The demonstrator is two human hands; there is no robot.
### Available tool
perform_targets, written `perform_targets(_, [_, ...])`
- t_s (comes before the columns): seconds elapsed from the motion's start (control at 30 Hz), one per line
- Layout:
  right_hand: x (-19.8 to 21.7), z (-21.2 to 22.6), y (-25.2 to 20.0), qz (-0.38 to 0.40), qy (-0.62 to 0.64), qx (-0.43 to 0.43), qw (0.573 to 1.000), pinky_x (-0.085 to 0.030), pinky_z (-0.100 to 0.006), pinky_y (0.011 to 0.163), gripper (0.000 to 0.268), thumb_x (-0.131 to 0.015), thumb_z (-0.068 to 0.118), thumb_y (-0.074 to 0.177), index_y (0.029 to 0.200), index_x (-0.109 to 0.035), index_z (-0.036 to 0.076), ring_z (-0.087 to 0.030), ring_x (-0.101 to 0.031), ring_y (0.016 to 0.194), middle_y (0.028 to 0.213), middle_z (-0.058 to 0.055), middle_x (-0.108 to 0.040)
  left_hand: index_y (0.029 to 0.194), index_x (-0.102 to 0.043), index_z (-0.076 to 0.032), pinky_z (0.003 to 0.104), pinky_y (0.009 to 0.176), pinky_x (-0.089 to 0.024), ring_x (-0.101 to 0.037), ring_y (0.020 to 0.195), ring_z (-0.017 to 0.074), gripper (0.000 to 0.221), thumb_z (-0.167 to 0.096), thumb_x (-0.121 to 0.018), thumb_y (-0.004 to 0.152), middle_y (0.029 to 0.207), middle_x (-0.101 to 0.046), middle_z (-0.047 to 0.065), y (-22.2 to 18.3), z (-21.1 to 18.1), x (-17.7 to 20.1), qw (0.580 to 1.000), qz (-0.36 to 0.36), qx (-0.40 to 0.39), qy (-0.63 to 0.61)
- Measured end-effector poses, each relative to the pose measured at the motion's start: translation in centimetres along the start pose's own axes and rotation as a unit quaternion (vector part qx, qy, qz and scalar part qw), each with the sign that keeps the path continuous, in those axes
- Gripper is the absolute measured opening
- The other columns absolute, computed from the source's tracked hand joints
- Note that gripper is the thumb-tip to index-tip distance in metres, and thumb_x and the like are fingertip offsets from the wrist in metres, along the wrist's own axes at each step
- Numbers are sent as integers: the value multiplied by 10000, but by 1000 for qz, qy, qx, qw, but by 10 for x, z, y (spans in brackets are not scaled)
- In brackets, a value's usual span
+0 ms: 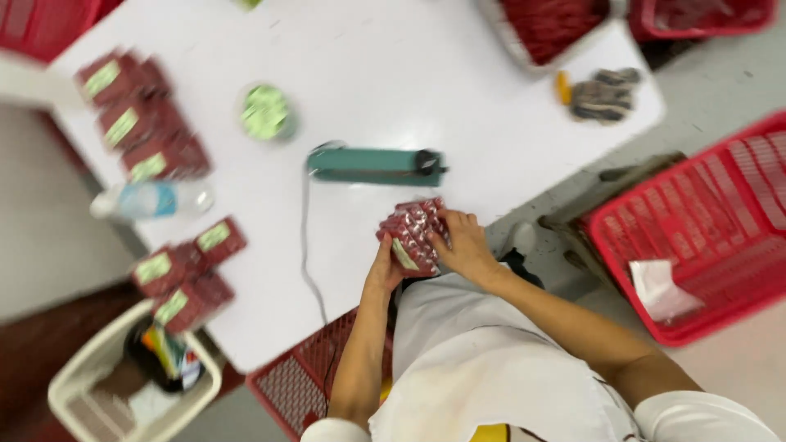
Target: The person uses a heat sealer to seal plastic packages containing red meat products, then places the sealed packages into a red basket.
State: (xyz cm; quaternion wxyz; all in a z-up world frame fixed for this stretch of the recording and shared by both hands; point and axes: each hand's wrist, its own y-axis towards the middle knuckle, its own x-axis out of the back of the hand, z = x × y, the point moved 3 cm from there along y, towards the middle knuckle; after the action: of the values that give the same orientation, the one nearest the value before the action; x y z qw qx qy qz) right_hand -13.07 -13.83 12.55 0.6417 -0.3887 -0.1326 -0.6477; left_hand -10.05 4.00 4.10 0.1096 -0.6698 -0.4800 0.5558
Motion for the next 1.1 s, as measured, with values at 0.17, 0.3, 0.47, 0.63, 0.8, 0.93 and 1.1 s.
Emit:
perform_targets(0.17, [93,-87,-28,-10,240,-176,955,-468,-545,1046,797,-610,630,940,1446,-466,31,-441,-517,1309,1359,-274,-551,1426,-431,-186,559,1066,-489,-572,1275,360,788,-618,-735,841,1380,-566,172,37,74,-143,990,-25,70,117])
perform_targets(0.3, [133,-230,-77,-39,324,-252,911,-420,-530,1148,1043,-776,643,811,1514,-391,-24,-481,-456,1400,1454,-352,-478,1526,-326,-233,567,1127,-419,-476,1382,344,870,-594,-742,852,1499,-458,169,77,175,-248,976,-39,136,167])
perform_targets(0.47, [179,-393,-137,-106,429,-293,848,-429,-511,1115,1117,-899,486,749,1540,-329,-60,-451,-482,1367,1427,-347,-488,1599,-142,-237,577,1188,-301,-330,1472,386,1003,-686,-659,865,1607,-282,190,126,286,-363,952,-19,217,213])
perform_targets(0.63, [171,-547,-187,-200,616,-293,703,-572,-414,884,683,-880,231,785,1369,-566,69,-245,-704,1036,1151,-111,-696,1627,-163,-154,599,1230,-210,-94,1544,445,1001,-691,-581,894,1665,-81,262,193,377,-396,862,-12,231,451])
perform_targets(0.8, [193,-620,-181,-220,661,-324,640,-592,-325,765,418,-843,257,802,1165,-673,136,-156,-733,882,985,-22,-746,1636,-107,-227,646,1212,-150,-6,1537,476,1170,-855,-608,784,1665,57,267,287,475,-381,815,47,242,525])
perform_targets(0.93, [264,-653,-131,-171,546,-326,752,-514,-429,955,918,-933,323,686,1451,-494,66,-314,-633,1150,1244,-153,-655,1620,-105,-183,548,1223,-219,-138,1541,398,1238,-673,-812,730,1652,-137,233,337,511,-415,848,33,202,490])
perform_targets(1.1, [350,-675,-67,48,236,-327,914,-435,-535,1094,1126,-857,619,666,1517,-427,20,-473,-562,1287,1337,-316,-610,1602,92,-136,642,1204,-131,-106,1519,465,1290,-388,-840,747,1615,-22,296,356,491,-521,954,-26,185,235])
